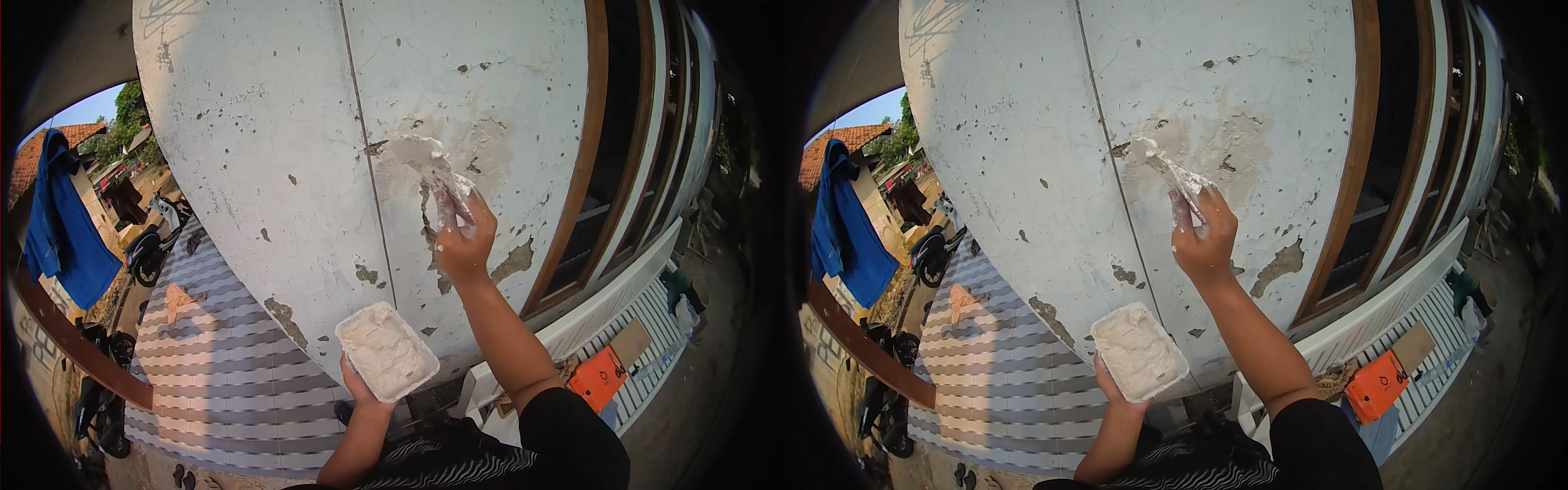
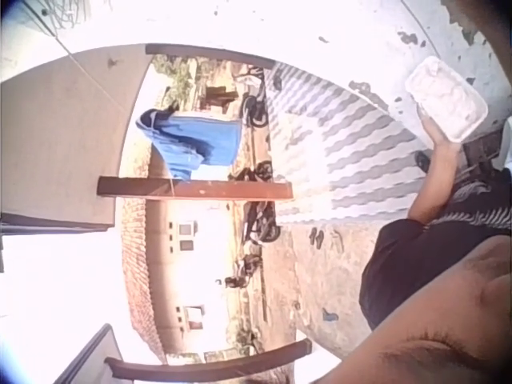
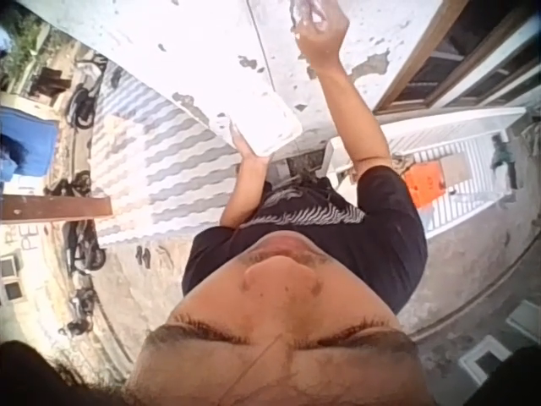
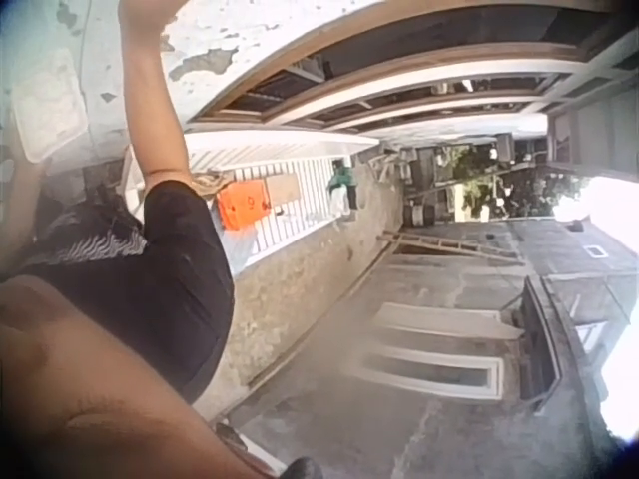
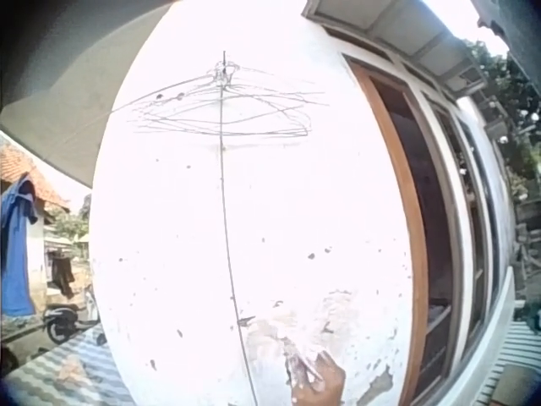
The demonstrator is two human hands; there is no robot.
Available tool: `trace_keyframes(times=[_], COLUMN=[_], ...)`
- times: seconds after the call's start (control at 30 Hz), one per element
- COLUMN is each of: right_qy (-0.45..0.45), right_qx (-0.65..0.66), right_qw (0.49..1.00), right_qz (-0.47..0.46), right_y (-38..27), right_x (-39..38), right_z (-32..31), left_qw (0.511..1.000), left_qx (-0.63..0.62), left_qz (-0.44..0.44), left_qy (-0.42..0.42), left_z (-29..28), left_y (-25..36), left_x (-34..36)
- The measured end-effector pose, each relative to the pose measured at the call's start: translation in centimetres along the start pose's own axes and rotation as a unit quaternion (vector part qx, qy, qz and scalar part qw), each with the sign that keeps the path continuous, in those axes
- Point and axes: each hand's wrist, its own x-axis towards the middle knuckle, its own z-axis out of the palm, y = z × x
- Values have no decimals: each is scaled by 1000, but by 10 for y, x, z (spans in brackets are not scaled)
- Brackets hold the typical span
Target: The person is using a scraper to apply plaster or wall filler to a damaged section of an exterior wall.
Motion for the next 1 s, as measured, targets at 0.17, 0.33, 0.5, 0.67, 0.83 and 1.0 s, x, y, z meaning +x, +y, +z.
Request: trace_keyframes(times=[0.17,0.33,0.5,0.67,0.83,1.0], right_qy=[-63,-115,-155,-194,-245,-286], right_qx=[-170,-214,-188,-139,-141,-162], right_qw=[959,932,936,926,907,884], right_qz=[-219,-270,-255,-292,-312,-331], right_y=[17,23,32,46,52,51], right_x=[14,6,8,33,58,70], right_z=[17,36,29,7,-11,-17], left_qw=[1000,1000,999,999,987,978], left_qx=[4,15,-10,3,57,29], left_qz=[-4,17,30,19,-90,-168], left_qy=[4,4,-25,-41,-116,-122], left_z=[-5,-13,-12,-15,-8,16], left_y=[-2,5,15,20,9,-11], left_x=[-1,-2,-3,6,25,49])
